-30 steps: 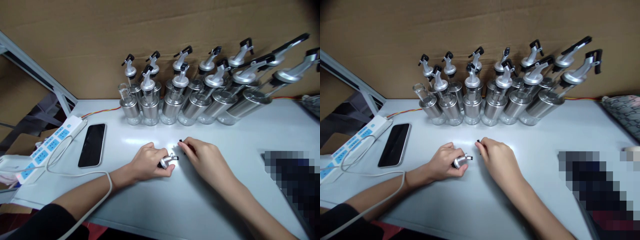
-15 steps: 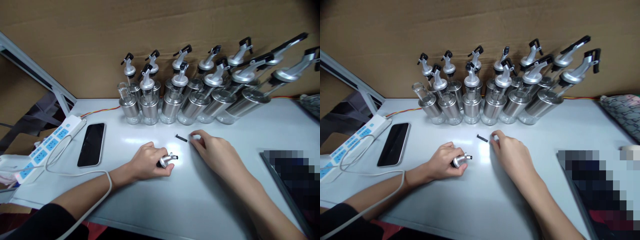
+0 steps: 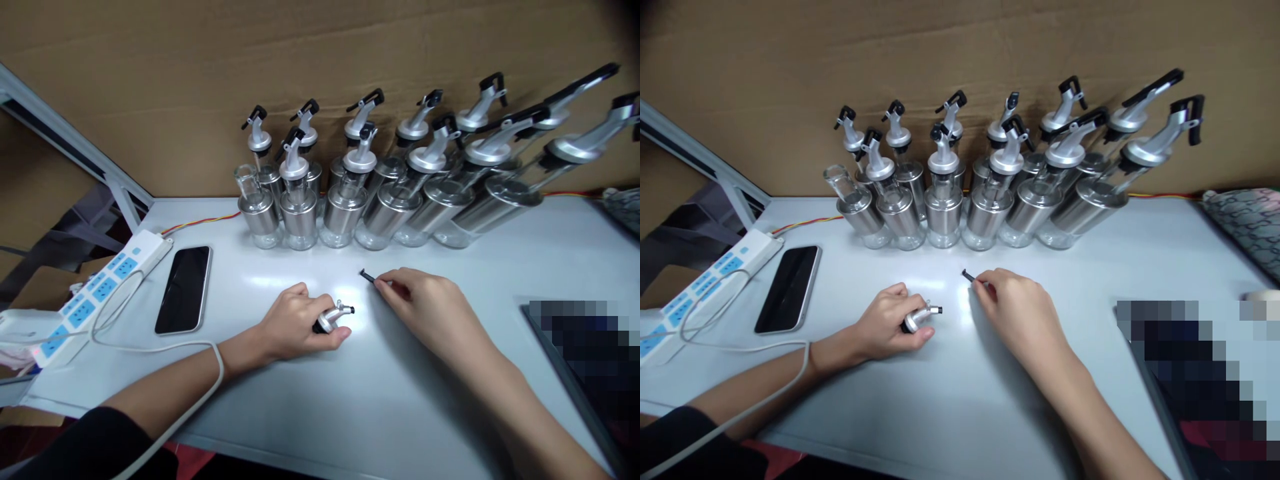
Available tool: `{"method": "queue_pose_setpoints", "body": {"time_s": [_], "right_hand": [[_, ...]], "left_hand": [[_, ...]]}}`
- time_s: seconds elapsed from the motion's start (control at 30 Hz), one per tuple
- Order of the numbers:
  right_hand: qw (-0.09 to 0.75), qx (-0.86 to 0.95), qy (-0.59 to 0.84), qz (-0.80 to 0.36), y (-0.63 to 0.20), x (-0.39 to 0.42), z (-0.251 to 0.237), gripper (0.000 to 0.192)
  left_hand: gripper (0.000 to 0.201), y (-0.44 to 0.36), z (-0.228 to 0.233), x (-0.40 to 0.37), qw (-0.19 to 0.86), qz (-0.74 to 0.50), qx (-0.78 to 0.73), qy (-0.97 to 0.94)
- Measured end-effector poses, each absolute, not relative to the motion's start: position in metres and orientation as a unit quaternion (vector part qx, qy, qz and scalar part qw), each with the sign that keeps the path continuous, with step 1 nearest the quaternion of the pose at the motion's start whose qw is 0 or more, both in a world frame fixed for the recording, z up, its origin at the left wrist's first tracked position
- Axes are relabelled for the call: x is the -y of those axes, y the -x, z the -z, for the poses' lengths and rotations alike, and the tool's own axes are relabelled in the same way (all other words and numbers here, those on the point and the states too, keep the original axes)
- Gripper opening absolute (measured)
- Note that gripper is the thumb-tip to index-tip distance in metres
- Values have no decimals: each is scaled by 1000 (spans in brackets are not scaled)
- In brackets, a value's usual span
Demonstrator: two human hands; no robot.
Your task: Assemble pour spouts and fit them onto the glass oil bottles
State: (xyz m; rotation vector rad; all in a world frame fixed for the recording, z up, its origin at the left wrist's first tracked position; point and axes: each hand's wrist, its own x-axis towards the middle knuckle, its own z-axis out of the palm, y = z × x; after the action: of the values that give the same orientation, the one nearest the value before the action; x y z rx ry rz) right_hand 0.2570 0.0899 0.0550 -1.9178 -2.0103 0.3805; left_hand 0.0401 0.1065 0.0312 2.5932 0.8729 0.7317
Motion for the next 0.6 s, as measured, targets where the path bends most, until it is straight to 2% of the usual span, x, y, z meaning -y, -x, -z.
{"method": "queue_pose_setpoints", "body": {"time_s": [0.23, 0.33, 0.47, 0.6], "right_hand": [[268, 771, 495, -298, -238, -81, -73, 17], [285, 785, 474, -279, -234, -78, -72, 14], [265, 814, 463, -229, -232, -78, -69, 12], [239, 833, 458, -199, -233, -79, -69, 20]], "left_hand": [[45, -41, -32, -108, 137, -291, -299, -898], [46, -41, -32, -108, 138, -296, -302, -895], [47, -41, -31, -107, 135, -291, -295, -900], [46, -42, -29, -106, 119, -280, -272, -913]]}}
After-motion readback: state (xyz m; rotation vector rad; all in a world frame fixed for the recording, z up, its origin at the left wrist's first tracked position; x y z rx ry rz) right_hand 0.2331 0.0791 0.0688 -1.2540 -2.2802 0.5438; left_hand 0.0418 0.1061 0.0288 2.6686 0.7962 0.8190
